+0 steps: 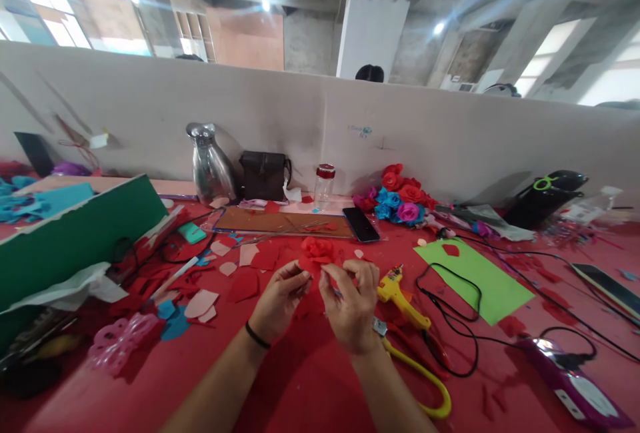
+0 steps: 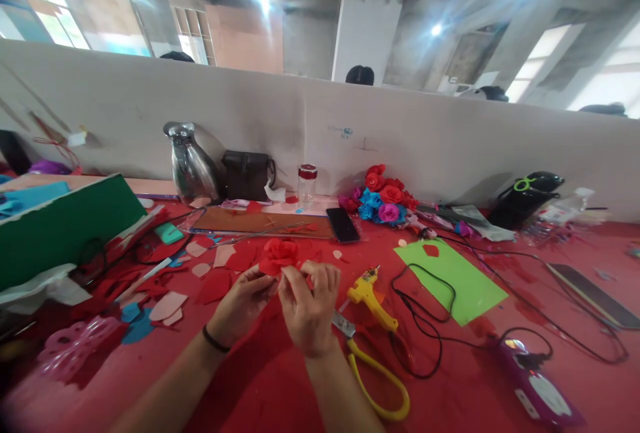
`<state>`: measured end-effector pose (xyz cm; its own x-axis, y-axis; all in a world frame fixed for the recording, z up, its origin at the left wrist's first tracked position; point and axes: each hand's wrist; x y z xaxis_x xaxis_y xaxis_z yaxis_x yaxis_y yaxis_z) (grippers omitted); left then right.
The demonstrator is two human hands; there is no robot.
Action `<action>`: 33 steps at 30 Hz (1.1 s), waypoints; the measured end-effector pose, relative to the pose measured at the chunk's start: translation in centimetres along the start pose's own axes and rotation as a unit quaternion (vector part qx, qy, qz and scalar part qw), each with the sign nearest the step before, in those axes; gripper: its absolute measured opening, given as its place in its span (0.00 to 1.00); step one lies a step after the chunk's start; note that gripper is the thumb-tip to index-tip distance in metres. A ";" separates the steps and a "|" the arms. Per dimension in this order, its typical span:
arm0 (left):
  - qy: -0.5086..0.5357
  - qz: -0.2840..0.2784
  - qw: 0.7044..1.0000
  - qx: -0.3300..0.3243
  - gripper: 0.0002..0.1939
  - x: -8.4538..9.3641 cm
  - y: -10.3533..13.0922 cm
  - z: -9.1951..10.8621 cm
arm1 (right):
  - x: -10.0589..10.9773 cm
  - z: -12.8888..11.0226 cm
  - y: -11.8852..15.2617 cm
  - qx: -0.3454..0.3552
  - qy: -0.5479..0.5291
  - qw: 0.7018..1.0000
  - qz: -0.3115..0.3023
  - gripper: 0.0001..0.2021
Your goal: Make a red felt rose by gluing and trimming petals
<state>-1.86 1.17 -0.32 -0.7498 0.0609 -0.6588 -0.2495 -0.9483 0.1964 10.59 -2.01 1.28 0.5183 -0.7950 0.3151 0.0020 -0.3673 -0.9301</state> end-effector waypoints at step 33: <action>0.031 -0.049 0.998 -0.007 0.10 -0.3 0.6 -1.3 | -1.6 -0.9 1.1 -0.396 -0.420 0.813 -0.076 0.10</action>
<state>-0.98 0.20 -0.97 -0.6827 0.1340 -0.7183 -0.3107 -0.9430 0.1194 9.01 -1.58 -0.07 0.9656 -0.2225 -0.1346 -0.2575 -0.8910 -0.3739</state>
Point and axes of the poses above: each hand's wrist, its own y-axis away from the middle knuckle, its own x-axis out of the back of the hand, z = x × y, and after that the axes turned 3 degrees about x, right-handed
